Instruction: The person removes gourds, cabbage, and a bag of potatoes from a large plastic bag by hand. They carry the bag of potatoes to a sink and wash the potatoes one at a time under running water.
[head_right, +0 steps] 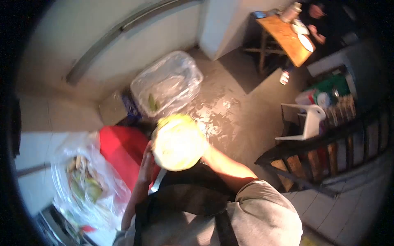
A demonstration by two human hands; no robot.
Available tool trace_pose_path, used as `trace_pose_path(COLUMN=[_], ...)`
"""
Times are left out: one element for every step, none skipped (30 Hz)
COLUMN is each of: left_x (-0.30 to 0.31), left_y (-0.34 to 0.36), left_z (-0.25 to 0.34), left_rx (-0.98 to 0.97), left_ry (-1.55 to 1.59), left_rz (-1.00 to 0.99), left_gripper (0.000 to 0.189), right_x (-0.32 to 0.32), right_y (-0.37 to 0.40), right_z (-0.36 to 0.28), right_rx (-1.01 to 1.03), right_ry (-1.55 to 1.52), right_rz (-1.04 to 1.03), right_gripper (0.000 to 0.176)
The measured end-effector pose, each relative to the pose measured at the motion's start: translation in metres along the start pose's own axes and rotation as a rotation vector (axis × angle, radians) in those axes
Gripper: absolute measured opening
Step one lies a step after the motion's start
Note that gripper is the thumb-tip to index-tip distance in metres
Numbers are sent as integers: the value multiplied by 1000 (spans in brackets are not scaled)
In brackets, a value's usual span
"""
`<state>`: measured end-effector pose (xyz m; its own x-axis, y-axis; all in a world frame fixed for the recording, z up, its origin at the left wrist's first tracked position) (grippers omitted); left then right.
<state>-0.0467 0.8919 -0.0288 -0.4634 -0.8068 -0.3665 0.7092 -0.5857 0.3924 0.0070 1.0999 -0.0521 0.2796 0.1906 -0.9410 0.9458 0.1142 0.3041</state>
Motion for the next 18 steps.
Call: trace_pose_path(left_x=[17,38,61,73,85,98,114,132,146,149,150,149,155,163,165,162,155,151], left_y=[1,3,6,12,16,17,16,10,-5,-33,-60,-87,-118,-151,-183,-221,-255,-291], left_z=[-17,-35,-59,-67,-71,-77,-95,-118,-128,-111,-99,-93,-101,-109,-112,-114,-111,-112], left_rx=[137,293,339,446,478,506,537,561,577,545,524,508,435,360,328,296,290,279], left_ry=[-127,-241,-296,-236,-286,-341,-298,-259,-224,-493,-755,-1010,-1055,-1103,-1187,-1271,-1303,-1336], left_rz=[70,137,208,292,326,344,366,381,389,352,307,252,195,136,95,47,-16,-78], left_gripper=[56,51,46,45,44,44,46,47,48,51,53,56,62,69,72,76,77,79], right_x=[6,11,17,21,25,30,36,43,51,62,74,89,102,120,139,160,179,195], right_y=[-6,-14,-22,-32,-44,-57,-71,-86,-105,-128,-149,-165,-189,-215,-239,-266,-291,-319], right_z=[-15,-29,-41,-53,-63,-72,-81,-90,-98,-106,-115,-121,-129,-136,-142,-148,-150,-155], right_rx=[18,13,16,5,0,-9,-8,-4,5,18,29,32,17,9,4,0,0,3], right_ry=[7,2,-3,-12,-19,-28,-32,-32,-28,-6,16,36,40,65,86,106,150,195], right_rz=[-11,-16,-20,-23,-23,-15,-7,23,51,124,198,287,288,272,252,234,235,230], right_gripper=[81,81,81,81,82,82,82,83,83,82,81,80,77,74,71,68,71,73])
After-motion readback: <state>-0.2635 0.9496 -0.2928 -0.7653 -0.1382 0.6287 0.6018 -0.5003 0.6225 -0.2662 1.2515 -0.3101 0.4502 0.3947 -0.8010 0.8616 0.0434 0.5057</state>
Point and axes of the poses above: each hand's wrist, its own y-axis away from the middle knuckle, its own x-axis out of the back of the hand, z = x × y, the point moved 3 cm from there along -y, towards the middle knuckle, and after that the axes turned 1 degree about x, right-handed, at the moved point
